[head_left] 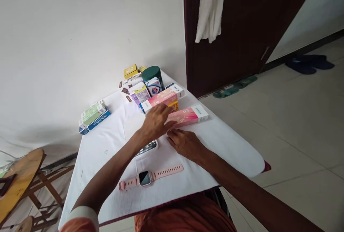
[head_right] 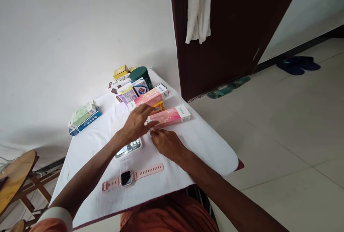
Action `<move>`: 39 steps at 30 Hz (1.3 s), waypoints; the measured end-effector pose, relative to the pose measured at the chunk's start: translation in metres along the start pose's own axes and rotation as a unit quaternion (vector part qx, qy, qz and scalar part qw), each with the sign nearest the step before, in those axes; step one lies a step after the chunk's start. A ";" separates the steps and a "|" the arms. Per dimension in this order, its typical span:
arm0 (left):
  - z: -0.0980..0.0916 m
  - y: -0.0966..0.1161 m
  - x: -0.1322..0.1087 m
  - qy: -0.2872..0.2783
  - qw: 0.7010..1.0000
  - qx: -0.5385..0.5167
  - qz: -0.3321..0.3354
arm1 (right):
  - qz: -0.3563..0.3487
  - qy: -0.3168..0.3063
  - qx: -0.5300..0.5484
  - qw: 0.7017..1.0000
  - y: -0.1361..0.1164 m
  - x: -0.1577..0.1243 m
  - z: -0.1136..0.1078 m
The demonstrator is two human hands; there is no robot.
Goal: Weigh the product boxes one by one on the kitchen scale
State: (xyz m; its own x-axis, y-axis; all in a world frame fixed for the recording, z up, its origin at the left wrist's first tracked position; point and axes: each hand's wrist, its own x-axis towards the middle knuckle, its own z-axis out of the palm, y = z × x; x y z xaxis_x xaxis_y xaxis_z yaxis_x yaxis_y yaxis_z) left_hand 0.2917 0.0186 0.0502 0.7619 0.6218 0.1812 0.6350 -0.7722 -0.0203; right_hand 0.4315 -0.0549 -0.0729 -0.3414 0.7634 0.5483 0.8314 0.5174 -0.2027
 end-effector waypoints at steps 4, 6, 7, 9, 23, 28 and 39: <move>0.018 0.022 0.009 -0.084 0.994 0.061 -0.021 | -0.016 0.015 -0.003 1.000 -0.002 -0.001 0.000; 0.021 0.025 0.014 -0.102 0.992 0.073 -0.032 | -0.025 0.019 -0.008 0.999 -0.002 -0.002 -0.001; 0.021 0.025 0.016 -0.111 0.990 0.075 -0.035 | -0.033 0.022 -0.011 0.999 -0.002 -0.003 -0.001; 0.020 0.027 0.021 -0.125 0.989 0.074 -0.042 | -0.047 0.031 -0.017 0.998 -0.002 -0.004 0.000; -0.066 -0.010 -0.080 0.099 0.991 -0.006 -0.093 | 0.027 -0.093 0.010 0.995 -0.005 0.002 -0.015; -0.064 -0.054 -0.139 0.057 0.984 -0.012 -0.170 | 0.010 -0.057 0.012 0.998 -0.004 0.000 -0.012; -0.042 -0.072 -0.159 -0.042 0.972 -0.091 -0.211 | 0.020 -0.036 0.027 0.999 -0.002 -0.004 -0.008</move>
State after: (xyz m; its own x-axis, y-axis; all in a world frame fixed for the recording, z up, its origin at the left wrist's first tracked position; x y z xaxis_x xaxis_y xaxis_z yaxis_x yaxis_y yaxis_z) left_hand 0.1191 -0.0306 0.0644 0.4504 0.8912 0.0535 0.8666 -0.4508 0.2141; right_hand 0.4344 -0.0616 -0.0683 -0.3411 0.8081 0.4803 0.8201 0.5055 -0.2682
